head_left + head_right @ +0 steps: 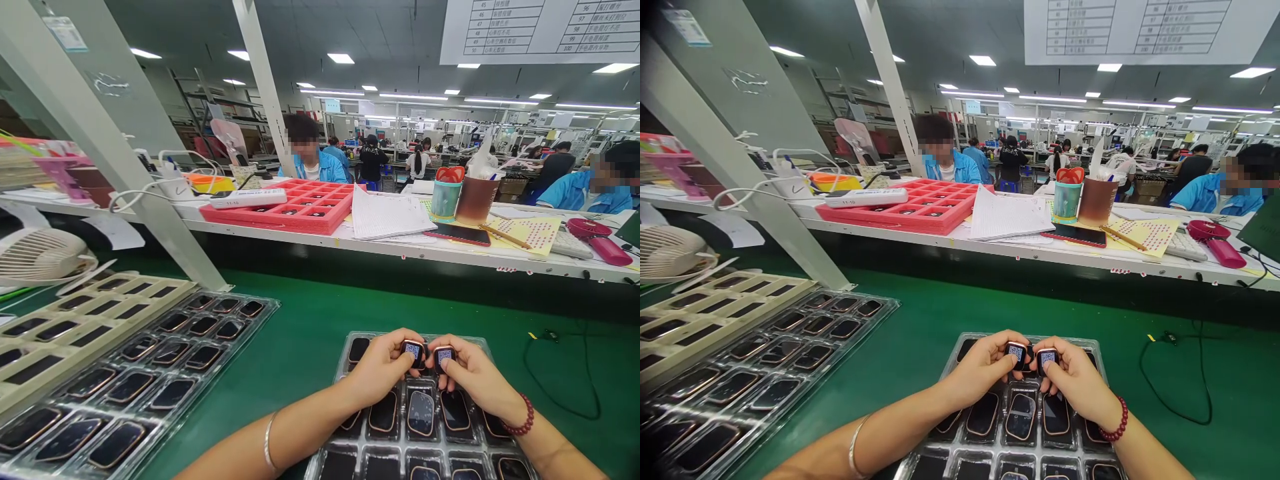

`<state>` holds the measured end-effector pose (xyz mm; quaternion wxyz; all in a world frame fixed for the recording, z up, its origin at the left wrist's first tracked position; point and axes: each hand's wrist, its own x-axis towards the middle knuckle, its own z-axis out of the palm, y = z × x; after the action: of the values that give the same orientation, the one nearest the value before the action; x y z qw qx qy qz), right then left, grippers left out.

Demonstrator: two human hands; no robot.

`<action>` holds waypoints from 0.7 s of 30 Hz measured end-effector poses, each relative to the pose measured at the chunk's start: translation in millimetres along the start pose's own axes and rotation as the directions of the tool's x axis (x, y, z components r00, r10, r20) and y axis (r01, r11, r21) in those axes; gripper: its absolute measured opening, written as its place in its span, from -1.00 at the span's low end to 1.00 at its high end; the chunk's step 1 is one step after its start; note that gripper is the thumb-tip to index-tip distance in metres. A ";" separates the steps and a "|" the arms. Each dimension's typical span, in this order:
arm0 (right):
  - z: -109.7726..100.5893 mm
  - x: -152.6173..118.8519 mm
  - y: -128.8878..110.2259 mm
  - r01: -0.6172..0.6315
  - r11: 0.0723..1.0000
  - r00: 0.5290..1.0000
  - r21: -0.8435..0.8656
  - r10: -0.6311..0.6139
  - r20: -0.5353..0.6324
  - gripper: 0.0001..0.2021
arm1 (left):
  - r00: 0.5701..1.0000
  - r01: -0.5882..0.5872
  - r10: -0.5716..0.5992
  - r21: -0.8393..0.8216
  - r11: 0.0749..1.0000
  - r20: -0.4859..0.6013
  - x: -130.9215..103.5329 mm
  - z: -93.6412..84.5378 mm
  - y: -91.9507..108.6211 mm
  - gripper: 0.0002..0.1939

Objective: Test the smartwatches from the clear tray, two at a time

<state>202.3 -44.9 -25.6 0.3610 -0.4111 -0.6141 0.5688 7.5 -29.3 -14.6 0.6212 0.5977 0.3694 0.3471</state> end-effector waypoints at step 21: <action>1.7 -1.6 -1.6 0.033 0.999 0.999 0.021 -0.032 -0.034 -0.80 | 0.998 -0.023 0.024 -0.028 0.999 0.051 1.9 -0.1 -3.7 -0.76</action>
<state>201.2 -47.1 -24.1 0.3849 -0.4065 -0.6084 0.5625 8.3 -27.8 -18.3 0.6344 0.6022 0.3415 0.3439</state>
